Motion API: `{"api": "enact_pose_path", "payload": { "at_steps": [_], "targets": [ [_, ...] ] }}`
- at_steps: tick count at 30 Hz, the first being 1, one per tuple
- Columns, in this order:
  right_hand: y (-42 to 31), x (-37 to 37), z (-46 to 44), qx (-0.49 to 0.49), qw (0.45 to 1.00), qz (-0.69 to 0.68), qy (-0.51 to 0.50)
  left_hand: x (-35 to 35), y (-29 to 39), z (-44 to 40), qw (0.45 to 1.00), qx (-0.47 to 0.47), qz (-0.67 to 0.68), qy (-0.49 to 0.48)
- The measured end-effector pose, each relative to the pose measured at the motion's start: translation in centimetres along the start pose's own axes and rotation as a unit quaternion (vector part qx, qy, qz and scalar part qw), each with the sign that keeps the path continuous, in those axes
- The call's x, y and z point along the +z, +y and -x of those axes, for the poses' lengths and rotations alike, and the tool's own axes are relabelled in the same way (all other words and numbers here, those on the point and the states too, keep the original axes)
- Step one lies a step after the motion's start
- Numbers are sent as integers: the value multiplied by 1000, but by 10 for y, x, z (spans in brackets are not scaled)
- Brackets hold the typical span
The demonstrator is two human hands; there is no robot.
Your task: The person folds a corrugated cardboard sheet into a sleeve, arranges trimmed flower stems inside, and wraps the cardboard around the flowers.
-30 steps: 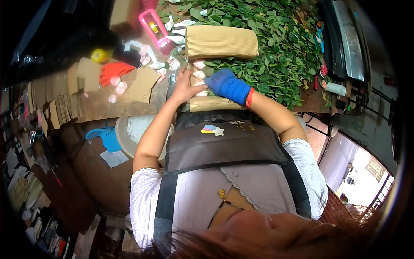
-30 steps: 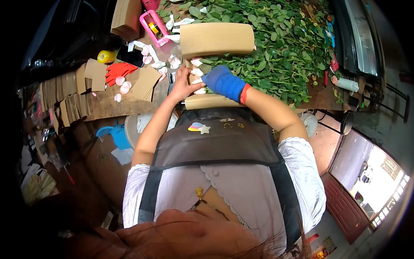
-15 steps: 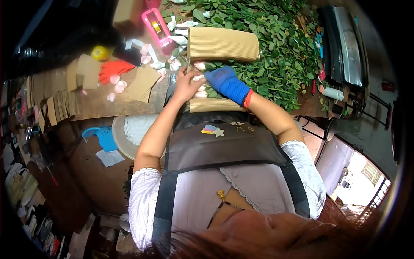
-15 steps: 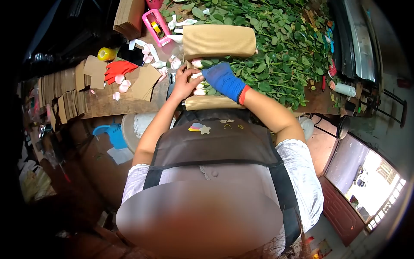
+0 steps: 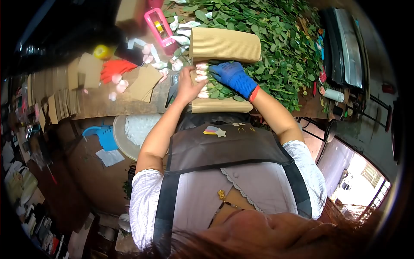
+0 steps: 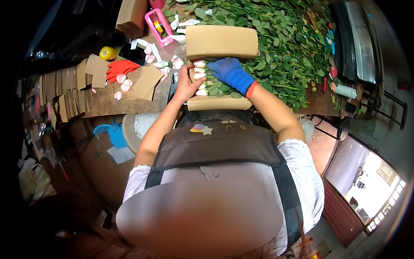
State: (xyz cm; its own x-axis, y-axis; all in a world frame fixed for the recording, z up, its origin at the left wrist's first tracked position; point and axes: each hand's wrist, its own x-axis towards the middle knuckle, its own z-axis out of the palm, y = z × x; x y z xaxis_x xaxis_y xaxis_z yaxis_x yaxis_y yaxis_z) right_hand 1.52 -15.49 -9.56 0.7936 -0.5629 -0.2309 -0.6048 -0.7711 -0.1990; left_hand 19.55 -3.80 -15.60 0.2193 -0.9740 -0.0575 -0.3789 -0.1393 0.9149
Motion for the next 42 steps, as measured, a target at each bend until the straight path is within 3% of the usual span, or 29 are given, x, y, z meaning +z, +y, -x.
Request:
{"api": "enact_pose_path", "payload": {
  "at_steps": [4,7,8,9,12,15,18,24,27,28,30,31,32,35,37,38,39,42],
  "targets": [
    [-3,5,1,17,1000,10,-20,3,-12,-9,999,-3,-31,-19],
    [-5,2,3,8,1000,13,-23,2,-3,-25,995,-94,7,-28],
    [-3,2,3,4,999,-2,-37,2,3,-24,997,-73,-3,-1],
    [-5,-6,4,29,998,-59,-16,9,-1,-21,995,-83,49,19],
    [-29,-55,19,94,973,-201,57,6,6,-17,997,-64,-14,31],
    [-15,-16,13,42,965,-222,132,3,14,-15,998,-55,-18,34],
    [-18,2,13,34,979,-163,119,4,13,-14,998,-39,12,51],
    [-20,2,4,3,995,-63,73,3,14,-17,996,-20,-68,48],
    [-13,-33,16,-26,978,-199,50,1,12,-19,998,-23,-52,36],
    [-15,-54,27,-31,956,-268,112,3,7,-19,997,-76,-2,19],
    [-17,-104,53,57,865,-434,247,1,13,-18,997,-78,-19,19],
    [2,-116,58,86,873,-328,350,-1,22,-18,995,-96,-26,10],
    [22,-119,57,171,844,-339,378,0,13,-18,997,-59,-39,19],
    [82,-111,39,331,909,-242,74,5,3,-18,997,-17,-67,41],
    [96,-106,56,168,901,-358,178,2,7,-19,997,-77,-16,11],
    [102,-105,60,79,881,-409,225,2,6,-22,998,-65,-25,12],
    [86,-130,76,64,835,-487,246,3,3,-20,998,-57,-35,12],
    [90,-117,117,98,825,-545,110,-2,8,-20,996,-76,-38,-33]
  ]
}}
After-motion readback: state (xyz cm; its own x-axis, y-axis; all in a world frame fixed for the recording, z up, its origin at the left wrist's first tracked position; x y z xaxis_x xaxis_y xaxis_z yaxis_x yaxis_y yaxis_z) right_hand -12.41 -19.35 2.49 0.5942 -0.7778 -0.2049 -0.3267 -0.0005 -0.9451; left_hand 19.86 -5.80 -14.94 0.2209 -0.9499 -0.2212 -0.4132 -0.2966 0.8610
